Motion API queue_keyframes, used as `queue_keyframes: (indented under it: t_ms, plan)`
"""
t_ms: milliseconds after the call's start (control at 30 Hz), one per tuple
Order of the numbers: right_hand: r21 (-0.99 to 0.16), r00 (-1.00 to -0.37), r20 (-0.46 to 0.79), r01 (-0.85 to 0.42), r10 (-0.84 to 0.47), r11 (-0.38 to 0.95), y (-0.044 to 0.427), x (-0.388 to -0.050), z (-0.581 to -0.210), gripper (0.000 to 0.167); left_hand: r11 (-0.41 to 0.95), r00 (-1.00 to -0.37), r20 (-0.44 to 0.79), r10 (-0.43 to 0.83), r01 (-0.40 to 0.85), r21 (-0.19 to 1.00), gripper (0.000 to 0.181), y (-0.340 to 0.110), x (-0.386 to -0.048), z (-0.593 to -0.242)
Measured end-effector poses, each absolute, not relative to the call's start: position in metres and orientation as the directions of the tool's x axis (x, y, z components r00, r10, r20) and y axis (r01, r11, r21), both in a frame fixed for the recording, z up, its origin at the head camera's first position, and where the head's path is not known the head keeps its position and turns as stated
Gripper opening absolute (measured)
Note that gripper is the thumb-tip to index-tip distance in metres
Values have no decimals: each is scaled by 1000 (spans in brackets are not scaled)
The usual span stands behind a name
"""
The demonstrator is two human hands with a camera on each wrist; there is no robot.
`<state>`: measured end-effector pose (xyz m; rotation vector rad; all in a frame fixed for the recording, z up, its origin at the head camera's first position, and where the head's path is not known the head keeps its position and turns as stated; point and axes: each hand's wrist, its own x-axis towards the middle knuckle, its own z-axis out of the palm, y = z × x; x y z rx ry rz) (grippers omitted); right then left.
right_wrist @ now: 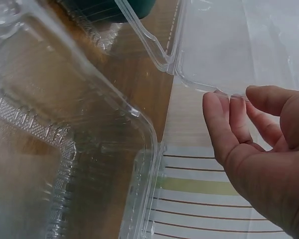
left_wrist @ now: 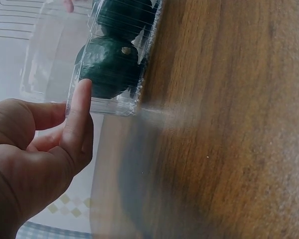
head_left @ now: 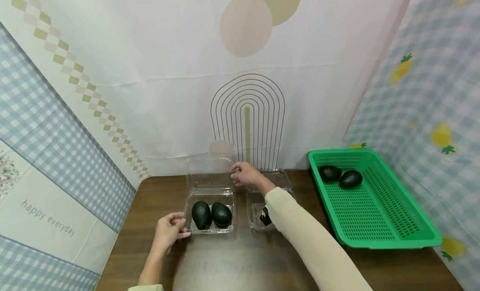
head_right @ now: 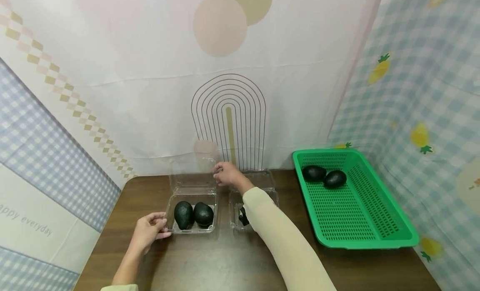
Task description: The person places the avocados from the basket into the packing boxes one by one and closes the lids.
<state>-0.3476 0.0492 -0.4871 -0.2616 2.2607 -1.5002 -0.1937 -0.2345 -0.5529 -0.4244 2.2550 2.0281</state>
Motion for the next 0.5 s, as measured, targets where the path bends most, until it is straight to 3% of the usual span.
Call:
queue_keyframes:
  t_ms: [267, 500]
  plan:
    - [-892, -898, -144, -64, -416, 447, 53, -336, -485, 22, 98, -960, -232, -157, -249, 964, 36, -235, -192, -554]
    - [-806, -891, -38, -240, -452, 541, 58, -332, -487, 25, 87, -963, -222, -151, -237, 968, 37, -235, -194, -555]
